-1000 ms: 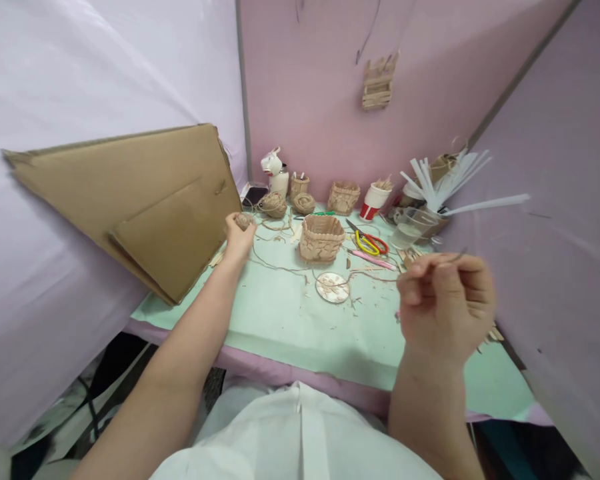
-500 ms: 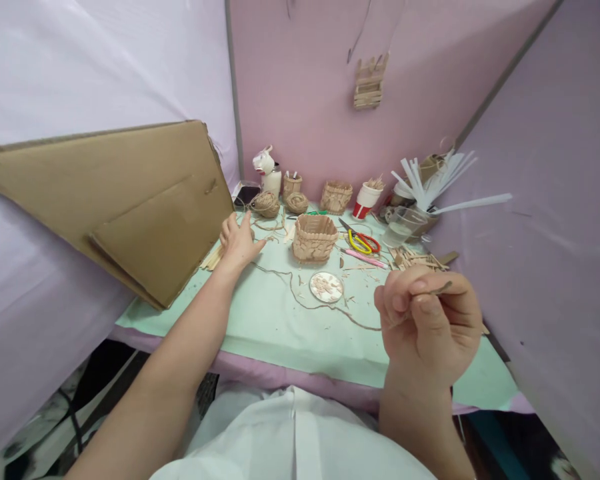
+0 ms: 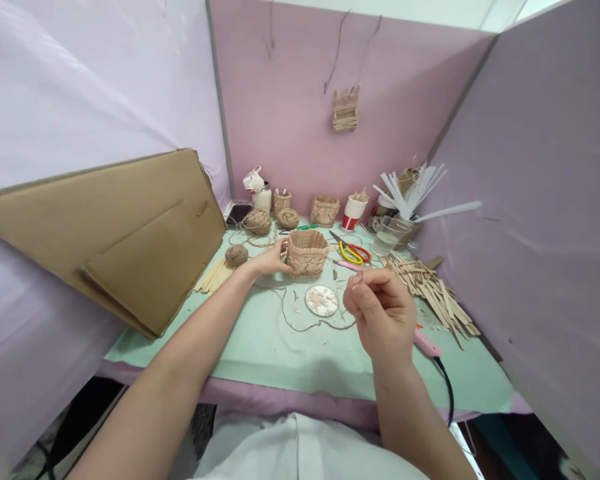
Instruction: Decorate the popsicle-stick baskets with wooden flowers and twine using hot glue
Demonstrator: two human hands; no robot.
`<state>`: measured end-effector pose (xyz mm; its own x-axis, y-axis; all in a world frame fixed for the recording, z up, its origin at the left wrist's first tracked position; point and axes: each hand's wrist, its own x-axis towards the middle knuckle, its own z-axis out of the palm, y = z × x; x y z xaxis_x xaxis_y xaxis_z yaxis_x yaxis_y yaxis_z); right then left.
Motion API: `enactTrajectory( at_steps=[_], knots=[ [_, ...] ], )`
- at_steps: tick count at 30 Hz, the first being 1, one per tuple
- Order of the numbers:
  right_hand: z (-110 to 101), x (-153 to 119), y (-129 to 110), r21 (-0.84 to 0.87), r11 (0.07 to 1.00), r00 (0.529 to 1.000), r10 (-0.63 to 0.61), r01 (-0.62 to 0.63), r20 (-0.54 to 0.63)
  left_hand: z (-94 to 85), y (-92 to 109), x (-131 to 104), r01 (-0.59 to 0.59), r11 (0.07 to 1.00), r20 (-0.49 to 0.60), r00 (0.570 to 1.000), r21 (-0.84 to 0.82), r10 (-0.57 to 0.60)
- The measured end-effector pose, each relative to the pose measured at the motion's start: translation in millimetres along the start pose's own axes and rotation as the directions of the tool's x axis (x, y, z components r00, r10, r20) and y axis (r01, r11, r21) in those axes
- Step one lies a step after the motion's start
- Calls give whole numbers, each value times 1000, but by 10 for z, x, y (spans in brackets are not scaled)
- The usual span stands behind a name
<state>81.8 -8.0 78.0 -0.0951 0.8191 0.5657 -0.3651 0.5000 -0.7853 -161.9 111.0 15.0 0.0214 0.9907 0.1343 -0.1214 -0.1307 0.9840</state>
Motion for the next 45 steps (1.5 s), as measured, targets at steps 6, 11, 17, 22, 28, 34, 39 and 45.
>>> enactTrajectory(
  at_steps=[6,11,17,22,28,34,39,45],
  knots=[
    [63,122,263,50,989,990,139,-140,10,76,-181,-1,-132,984,130,985,115,117],
    [138,299,519,62,976,978,207,-207,4,146,-217,-13,-175,975,30,985,134,172],
    [146,467,713,51,957,957,286,-284,-40,306,-50,-64,-63,995,-209,977,-71,47],
    [227,490,830,43,940,940,340,-340,-10,448,183,-181,-13,946,-89,996,-323,-17],
    [336,436,861,-43,956,957,289,-289,-7,483,228,-242,15,917,13,1000,-399,-11],
    [404,398,834,-77,962,965,264,-262,13,449,195,-239,65,876,41,998,-478,-51],
    [424,378,916,-108,973,979,200,-202,-31,409,123,-232,91,884,51,996,-459,-76],
    [399,356,967,-216,966,988,123,-141,-98,473,74,-214,10,875,43,999,-484,13]
  ],
)
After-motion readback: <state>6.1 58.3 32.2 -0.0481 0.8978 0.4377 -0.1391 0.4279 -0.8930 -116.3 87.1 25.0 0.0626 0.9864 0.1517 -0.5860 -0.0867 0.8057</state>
